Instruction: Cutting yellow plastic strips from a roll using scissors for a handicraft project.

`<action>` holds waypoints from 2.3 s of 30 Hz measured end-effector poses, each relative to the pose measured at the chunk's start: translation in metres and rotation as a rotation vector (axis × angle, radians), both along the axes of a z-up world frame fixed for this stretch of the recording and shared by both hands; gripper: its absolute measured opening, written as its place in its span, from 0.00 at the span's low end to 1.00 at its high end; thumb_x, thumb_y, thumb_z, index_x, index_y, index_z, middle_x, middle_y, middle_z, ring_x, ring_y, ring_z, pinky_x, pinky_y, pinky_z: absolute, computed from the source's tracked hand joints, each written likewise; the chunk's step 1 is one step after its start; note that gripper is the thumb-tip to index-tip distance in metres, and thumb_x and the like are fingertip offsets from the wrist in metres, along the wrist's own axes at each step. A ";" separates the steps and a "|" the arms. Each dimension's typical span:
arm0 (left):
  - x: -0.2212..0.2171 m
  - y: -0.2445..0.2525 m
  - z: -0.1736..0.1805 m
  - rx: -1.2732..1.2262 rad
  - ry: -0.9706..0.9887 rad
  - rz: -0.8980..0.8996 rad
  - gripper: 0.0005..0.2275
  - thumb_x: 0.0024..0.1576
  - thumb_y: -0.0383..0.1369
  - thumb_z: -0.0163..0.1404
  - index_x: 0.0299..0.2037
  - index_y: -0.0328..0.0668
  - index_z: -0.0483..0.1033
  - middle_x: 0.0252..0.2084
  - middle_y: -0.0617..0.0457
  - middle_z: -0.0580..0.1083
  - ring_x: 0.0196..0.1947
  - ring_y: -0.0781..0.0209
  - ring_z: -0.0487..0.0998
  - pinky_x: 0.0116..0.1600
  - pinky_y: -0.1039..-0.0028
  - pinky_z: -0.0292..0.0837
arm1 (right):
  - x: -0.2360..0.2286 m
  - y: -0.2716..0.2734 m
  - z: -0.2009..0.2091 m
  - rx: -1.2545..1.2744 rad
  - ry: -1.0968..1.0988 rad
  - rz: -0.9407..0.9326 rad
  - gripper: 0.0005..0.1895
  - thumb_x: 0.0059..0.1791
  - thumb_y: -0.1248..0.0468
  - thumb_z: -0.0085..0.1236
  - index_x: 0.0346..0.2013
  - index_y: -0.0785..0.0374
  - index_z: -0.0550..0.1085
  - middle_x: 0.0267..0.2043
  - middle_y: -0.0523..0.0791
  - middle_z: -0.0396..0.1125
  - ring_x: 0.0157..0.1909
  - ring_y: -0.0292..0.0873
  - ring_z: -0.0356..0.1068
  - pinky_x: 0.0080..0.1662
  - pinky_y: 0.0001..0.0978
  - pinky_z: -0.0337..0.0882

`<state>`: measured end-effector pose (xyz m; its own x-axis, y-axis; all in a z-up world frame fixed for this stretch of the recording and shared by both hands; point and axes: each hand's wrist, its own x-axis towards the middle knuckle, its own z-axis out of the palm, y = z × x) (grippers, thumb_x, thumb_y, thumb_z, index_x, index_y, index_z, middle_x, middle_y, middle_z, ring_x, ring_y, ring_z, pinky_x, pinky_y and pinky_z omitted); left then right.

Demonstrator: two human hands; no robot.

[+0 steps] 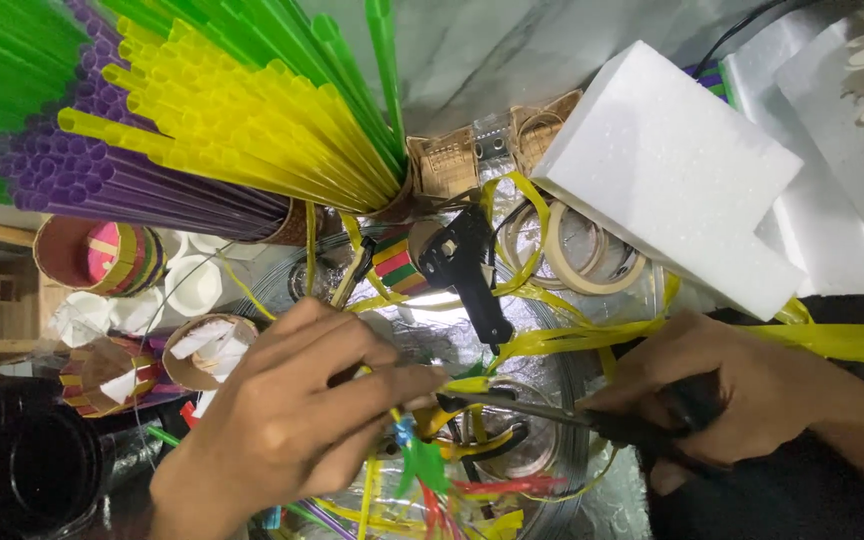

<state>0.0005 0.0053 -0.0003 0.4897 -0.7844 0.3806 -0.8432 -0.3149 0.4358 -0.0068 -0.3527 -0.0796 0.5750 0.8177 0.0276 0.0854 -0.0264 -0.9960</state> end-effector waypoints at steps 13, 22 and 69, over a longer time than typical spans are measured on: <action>0.004 0.005 0.011 -0.172 0.031 0.109 0.10 0.57 0.23 0.43 0.37 0.38 0.81 0.29 0.55 0.74 0.25 0.60 0.72 0.40 0.66 0.62 | 0.001 -0.003 0.007 0.024 -0.130 0.026 0.28 0.44 0.46 0.71 0.51 0.61 0.80 0.32 0.43 0.81 0.24 0.41 0.78 0.27 0.33 0.77; 0.004 0.002 0.012 -0.165 -0.013 0.092 0.12 0.59 0.24 0.41 0.38 0.41 0.82 0.30 0.54 0.72 0.33 0.53 0.78 0.46 0.61 0.62 | 0.003 -0.005 0.007 0.014 -0.027 0.043 0.29 0.43 0.46 0.73 0.49 0.63 0.81 0.36 0.44 0.83 0.25 0.41 0.80 0.26 0.33 0.78; 0.000 -0.015 -0.015 -0.309 0.319 0.071 0.12 0.62 0.36 0.47 0.36 0.36 0.81 0.34 0.49 0.80 0.29 0.58 0.78 0.42 0.66 0.66 | -0.025 0.004 0.010 0.138 -0.155 0.030 0.38 0.56 0.32 0.45 0.49 0.65 0.78 0.24 0.42 0.74 0.18 0.43 0.75 0.23 0.30 0.70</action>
<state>0.0008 -0.0096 -0.0152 0.6689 -0.6180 0.4130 -0.6323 -0.1809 0.7533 -0.0314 -0.3484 -0.0699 0.5305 0.8169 0.2264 0.2362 0.1140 -0.9650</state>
